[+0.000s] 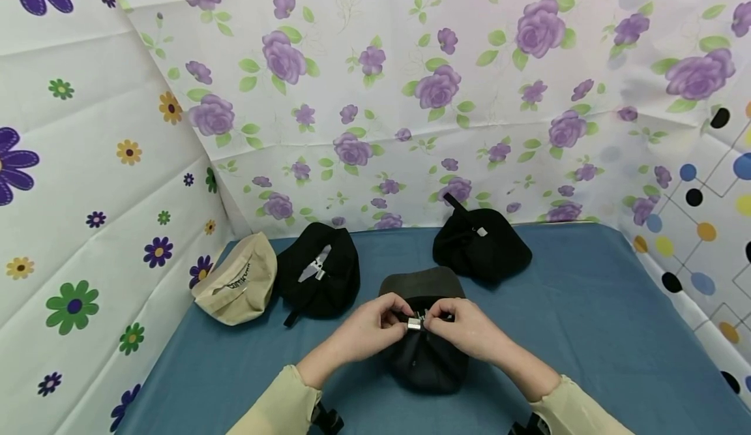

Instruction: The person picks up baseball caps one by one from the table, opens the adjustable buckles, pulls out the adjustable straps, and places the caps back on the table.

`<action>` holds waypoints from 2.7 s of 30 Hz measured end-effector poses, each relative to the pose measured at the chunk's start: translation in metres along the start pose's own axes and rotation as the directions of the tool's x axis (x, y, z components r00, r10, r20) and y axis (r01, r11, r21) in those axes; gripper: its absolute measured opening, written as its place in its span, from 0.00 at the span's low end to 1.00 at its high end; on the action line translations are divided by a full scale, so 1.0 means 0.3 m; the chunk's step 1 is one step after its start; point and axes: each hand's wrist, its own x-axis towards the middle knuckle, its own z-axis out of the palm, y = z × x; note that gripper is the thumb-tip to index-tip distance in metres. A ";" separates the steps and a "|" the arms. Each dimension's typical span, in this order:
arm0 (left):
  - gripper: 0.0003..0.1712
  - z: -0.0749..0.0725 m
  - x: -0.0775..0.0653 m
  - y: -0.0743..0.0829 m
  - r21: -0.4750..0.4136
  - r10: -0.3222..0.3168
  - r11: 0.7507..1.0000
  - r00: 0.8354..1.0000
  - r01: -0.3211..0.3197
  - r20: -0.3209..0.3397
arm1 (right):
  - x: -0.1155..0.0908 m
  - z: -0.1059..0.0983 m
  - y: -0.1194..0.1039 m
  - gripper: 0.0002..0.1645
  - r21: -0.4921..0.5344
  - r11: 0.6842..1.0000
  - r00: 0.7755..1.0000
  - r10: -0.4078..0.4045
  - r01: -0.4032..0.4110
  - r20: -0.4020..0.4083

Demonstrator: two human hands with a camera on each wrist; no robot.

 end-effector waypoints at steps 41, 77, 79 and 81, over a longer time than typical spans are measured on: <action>0.10 0.013 0.017 -0.016 0.386 0.337 0.879 0.937 -0.281 -0.087 | 0.004 0.003 0.004 0.11 -0.005 1.000 1.000 -0.021 0.021 0.010; 0.17 0.019 0.014 -0.052 0.012 0.114 0.993 0.991 -0.113 -0.067 | 0.007 0.001 0.013 0.10 0.029 1.000 1.000 0.005 -0.005 -0.016; 0.16 0.018 0.014 -0.052 -0.012 0.092 0.996 0.994 -0.093 -0.058 | 0.007 0.000 0.013 0.10 0.030 1.000 1.000 0.008 -0.007 -0.016; 0.16 0.017 0.014 -0.048 -0.031 0.076 0.996 0.996 -0.078 -0.056 | 0.006 0.000 0.013 0.10 0.031 0.999 1.000 0.009 -0.009 -0.018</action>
